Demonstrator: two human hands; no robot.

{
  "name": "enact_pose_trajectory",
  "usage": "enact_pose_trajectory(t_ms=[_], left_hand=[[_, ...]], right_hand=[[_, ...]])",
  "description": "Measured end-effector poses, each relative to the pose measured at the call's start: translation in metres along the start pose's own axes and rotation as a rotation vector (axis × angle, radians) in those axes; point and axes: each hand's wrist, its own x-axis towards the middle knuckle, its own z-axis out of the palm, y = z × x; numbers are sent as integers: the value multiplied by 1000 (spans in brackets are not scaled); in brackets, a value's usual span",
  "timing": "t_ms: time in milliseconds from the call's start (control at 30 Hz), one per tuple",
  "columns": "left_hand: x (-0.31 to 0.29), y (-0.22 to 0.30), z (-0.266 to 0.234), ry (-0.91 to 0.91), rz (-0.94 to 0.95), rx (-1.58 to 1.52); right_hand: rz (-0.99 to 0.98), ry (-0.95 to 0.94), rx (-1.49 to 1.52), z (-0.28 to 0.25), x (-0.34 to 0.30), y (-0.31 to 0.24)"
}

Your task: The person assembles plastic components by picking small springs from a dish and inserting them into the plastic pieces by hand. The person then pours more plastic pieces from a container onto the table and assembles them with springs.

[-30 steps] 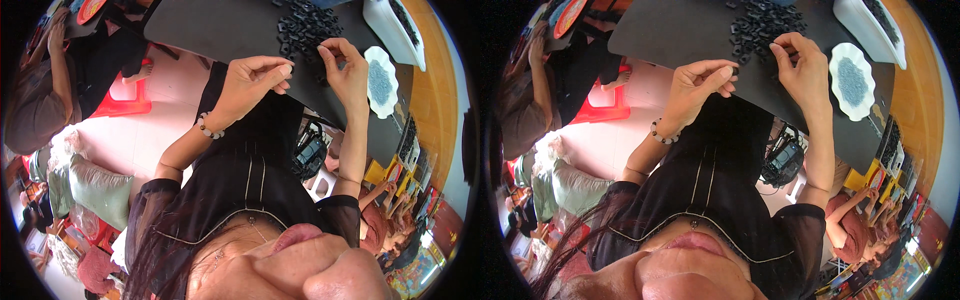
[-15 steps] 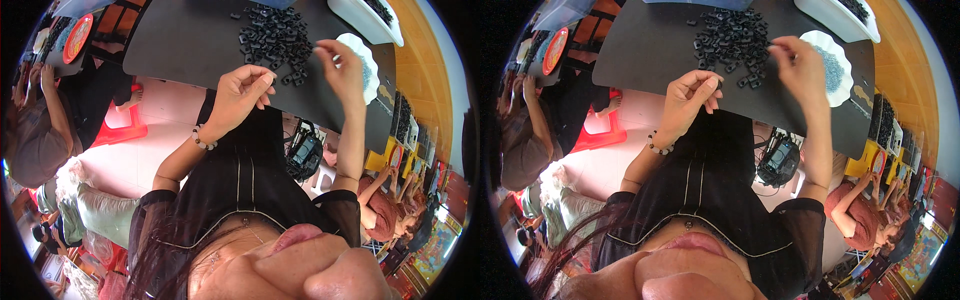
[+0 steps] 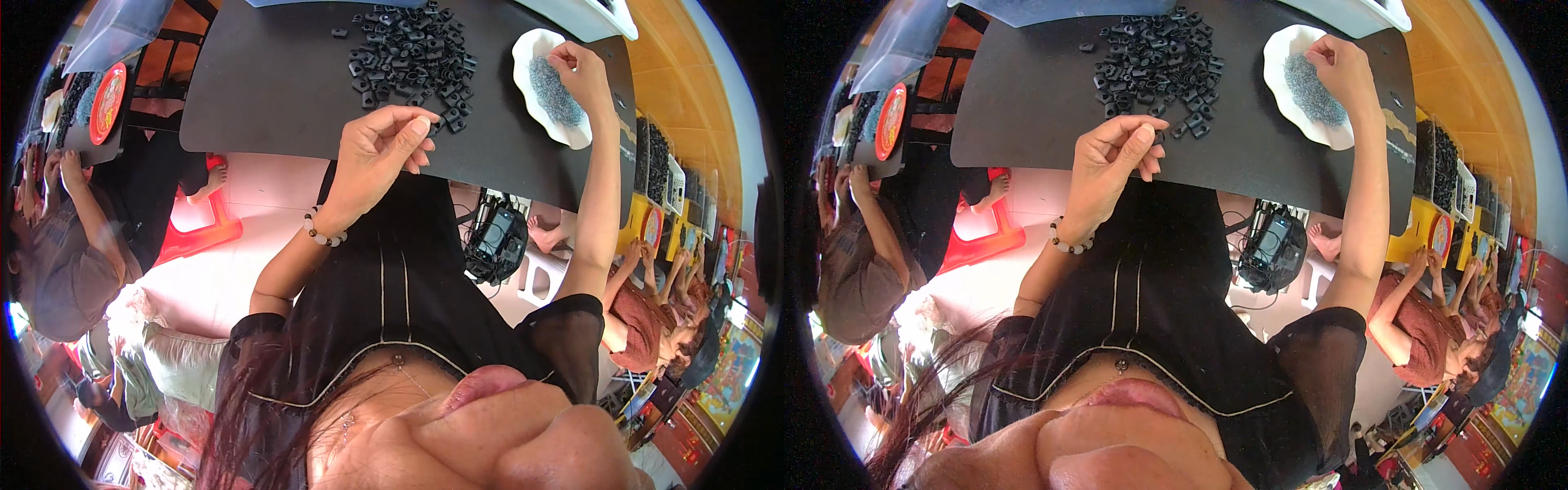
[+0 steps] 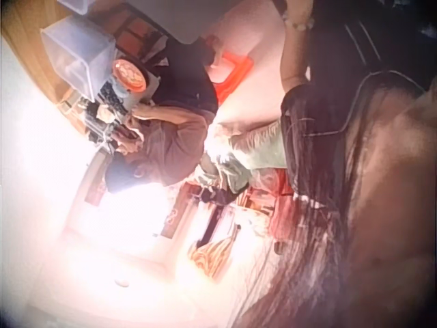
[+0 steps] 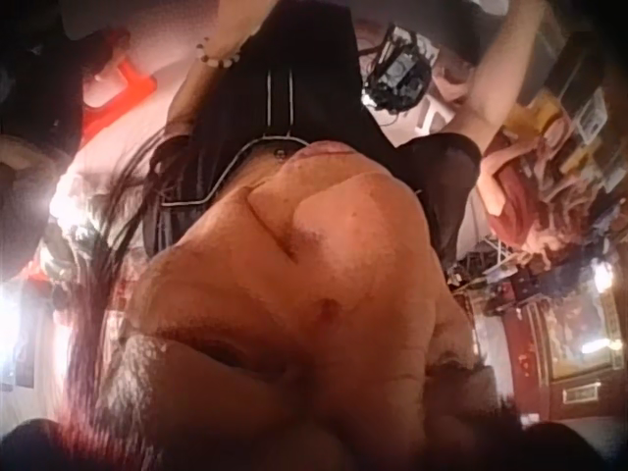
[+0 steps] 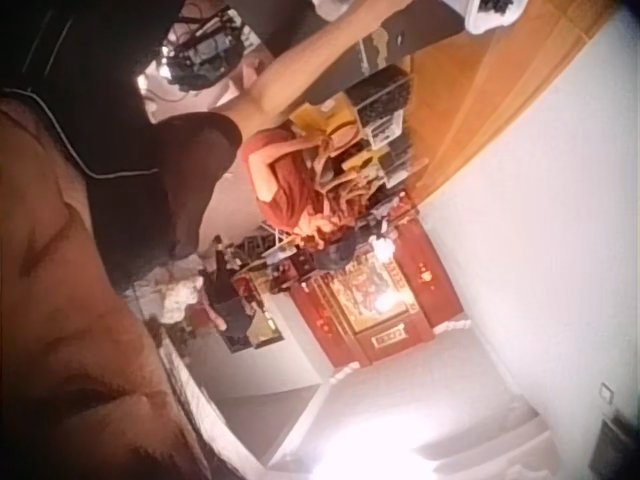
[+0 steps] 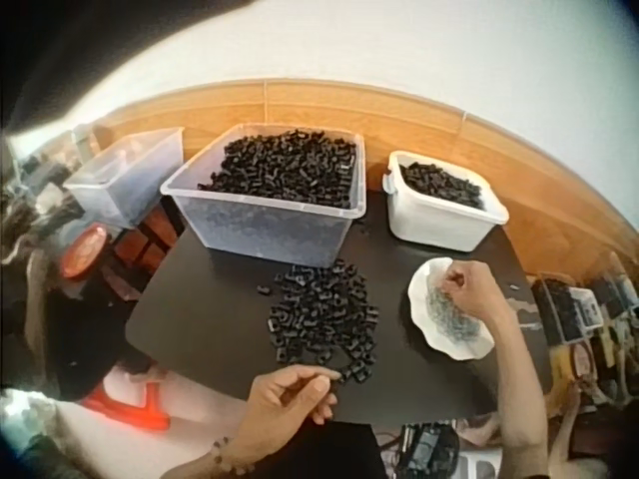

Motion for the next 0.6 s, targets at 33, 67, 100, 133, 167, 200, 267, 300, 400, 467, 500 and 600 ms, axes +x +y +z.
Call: enact_pose_trajectory(t_ms=[33, 67, 100, 133, 167, 200, 267, 300, 400, 467, 500, 600], left_hand=[[0, 1, 1, 9, 4, 10], [0, 1, 1, 8, 3, 11], [0, 1, 2, 8, 8, 2], [0, 2, 3, 9, 14, -6], [0, 1, 3, 10, 13, -5], [-1, 0, 2, 5, 16, 5], [-2, -1, 3, -3, 19, 16], [-2, -1, 3, -7, 17, 15], [-3, -2, 2, -4, 10, 22], [-5, -2, 2, 4, 4, 29], [-5, -1, 1, 6, 2, 33], [-6, 0, 0, 2, 2, 42]], right_hand=[[5, 0, 0, 1, -1, 3], [-31, 17, 16, 1, -2, 5], [-67, 35, 33, 1, -2, 5], [-66, 35, 34, 0, -5, 5], [-90, 52, 89, -2, -9, -4], [-113, 68, 143, -3, -11, -11], [-114, 31, 97, 6, -8, -10], [-113, -4, 49, 8, -8, -10], [-76, -73, -10, 5, -5, -15], [-59, -74, 35, 2, -5, -16], [-43, -74, 80, 1, -5, -17], [-65, 24, 143, -7, -10, -12]])
